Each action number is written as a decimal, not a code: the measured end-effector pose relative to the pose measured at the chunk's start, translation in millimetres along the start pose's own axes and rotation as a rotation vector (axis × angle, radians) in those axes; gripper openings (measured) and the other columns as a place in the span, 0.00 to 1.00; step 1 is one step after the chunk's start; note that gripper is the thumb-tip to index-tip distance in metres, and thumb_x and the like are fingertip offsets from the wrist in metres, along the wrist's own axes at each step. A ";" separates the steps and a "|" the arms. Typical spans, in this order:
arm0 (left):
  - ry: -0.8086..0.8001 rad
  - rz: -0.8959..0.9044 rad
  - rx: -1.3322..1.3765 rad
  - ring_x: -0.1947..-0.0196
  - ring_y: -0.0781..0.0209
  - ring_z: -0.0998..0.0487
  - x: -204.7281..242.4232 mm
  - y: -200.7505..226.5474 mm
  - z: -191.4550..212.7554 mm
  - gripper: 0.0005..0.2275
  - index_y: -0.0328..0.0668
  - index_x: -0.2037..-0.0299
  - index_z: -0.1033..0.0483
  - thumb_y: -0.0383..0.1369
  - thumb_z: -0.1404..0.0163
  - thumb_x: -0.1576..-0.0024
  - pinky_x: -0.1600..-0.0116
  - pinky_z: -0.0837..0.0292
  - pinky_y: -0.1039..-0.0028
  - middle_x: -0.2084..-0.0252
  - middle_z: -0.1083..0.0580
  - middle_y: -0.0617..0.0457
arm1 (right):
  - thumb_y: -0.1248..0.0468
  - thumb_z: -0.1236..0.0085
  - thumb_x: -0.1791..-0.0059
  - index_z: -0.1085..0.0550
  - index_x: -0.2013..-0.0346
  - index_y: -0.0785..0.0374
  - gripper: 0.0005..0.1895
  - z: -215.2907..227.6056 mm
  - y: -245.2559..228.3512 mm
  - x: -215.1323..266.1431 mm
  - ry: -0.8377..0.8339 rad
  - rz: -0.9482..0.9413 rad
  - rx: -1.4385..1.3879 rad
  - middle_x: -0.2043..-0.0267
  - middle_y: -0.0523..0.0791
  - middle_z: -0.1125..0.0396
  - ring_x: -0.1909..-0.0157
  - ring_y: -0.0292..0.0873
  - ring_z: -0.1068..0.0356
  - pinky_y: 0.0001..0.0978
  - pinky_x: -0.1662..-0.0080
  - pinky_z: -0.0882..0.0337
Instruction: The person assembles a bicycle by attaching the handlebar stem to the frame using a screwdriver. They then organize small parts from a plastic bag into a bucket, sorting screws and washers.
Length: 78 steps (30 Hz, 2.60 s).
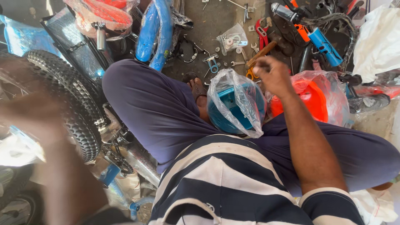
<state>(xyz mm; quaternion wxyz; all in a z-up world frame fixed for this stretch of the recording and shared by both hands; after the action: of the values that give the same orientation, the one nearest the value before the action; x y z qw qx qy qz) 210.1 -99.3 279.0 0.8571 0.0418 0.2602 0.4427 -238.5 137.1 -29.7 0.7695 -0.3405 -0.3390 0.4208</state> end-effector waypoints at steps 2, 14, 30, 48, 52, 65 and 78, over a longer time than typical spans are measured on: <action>-0.025 -0.234 0.201 0.52 0.51 0.20 -10.2 70.0 -43.7 0.11 0.49 0.53 0.21 0.23 0.44 0.43 0.48 0.24 0.63 0.49 0.23 0.52 | 0.61 0.36 0.50 0.24 0.47 0.67 0.19 -13.7 16.3 7.8 -0.023 -0.037 0.054 0.53 0.52 0.25 0.53 0.44 0.24 0.34 0.50 0.25; -0.277 -0.032 0.641 0.65 0.48 0.20 -44.8 149.5 -294.9 0.10 0.38 0.56 0.23 0.37 0.43 0.39 0.61 0.27 0.61 0.63 0.23 0.48 | 0.63 0.38 0.52 0.22 0.51 0.65 0.15 -58.4 25.4 -44.2 -0.021 0.073 0.139 0.57 0.51 0.24 0.55 0.49 0.23 0.39 0.51 0.26; -0.413 0.253 0.779 0.64 0.51 0.18 -39.3 120.9 -334.6 0.11 0.38 0.56 0.23 0.37 0.43 0.41 0.59 0.23 0.65 0.61 0.21 0.47 | 0.48 0.41 0.47 0.24 0.51 0.64 0.22 -192.6 80.8 -117.5 -0.174 -0.232 0.223 0.54 0.62 0.27 0.48 0.66 0.28 0.56 0.48 0.29; -0.652 0.625 1.257 0.63 0.68 0.23 1.2 108.2 -378.5 0.17 0.33 0.48 0.23 0.41 0.46 0.38 0.58 0.24 0.75 0.62 0.22 0.54 | 0.68 0.41 0.45 0.21 0.53 0.64 0.07 -92.9 -16.7 -123.0 -0.046 -0.076 -0.617 0.57 0.42 0.25 0.56 0.34 0.26 0.27 0.50 0.25; -0.635 0.652 1.405 0.61 0.68 0.23 5.9 110.1 -389.2 0.15 0.30 0.50 0.22 0.39 0.47 0.36 0.54 0.25 0.76 0.61 0.22 0.54 | 0.61 0.34 0.54 0.20 0.56 0.56 0.12 -145.7 40.4 -112.0 -0.203 0.086 0.419 0.57 0.51 0.24 0.56 0.54 0.24 0.46 0.51 0.26; -0.362 0.148 1.225 0.43 0.55 0.19 -34.7 136.5 -326.9 0.06 0.34 0.65 0.23 0.25 0.38 0.46 0.40 0.24 0.68 0.56 0.20 0.50 | 0.64 0.43 0.55 0.20 0.58 0.60 0.12 -182.2 112.6 -113.3 -0.202 -0.036 0.398 0.58 0.56 0.25 0.54 0.60 0.25 0.51 0.52 0.26; -0.443 -0.003 1.006 0.44 0.44 0.20 -32.9 164.3 -301.1 0.09 0.36 0.56 0.35 0.30 0.47 0.36 0.35 0.36 0.52 0.54 0.21 0.47 | 0.67 0.45 0.44 0.27 0.49 0.65 0.09 -33.3 -39.7 -15.9 0.015 -0.260 -1.147 0.60 0.45 0.27 0.61 0.37 0.26 0.29 0.56 0.23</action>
<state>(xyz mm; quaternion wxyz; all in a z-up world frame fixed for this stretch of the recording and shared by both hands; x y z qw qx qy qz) -72.1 -73.4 82.8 0.7662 0.5382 0.2533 0.2430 -201.7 98.8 -19.2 0.5100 -0.6610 -0.5459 0.0700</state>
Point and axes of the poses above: each hand's wrist, its own x-axis away from the middle knuckle, its own z-axis out of the back of the hand, y = z × x, the point moved 10 cm from there along -x, towards the middle knuckle
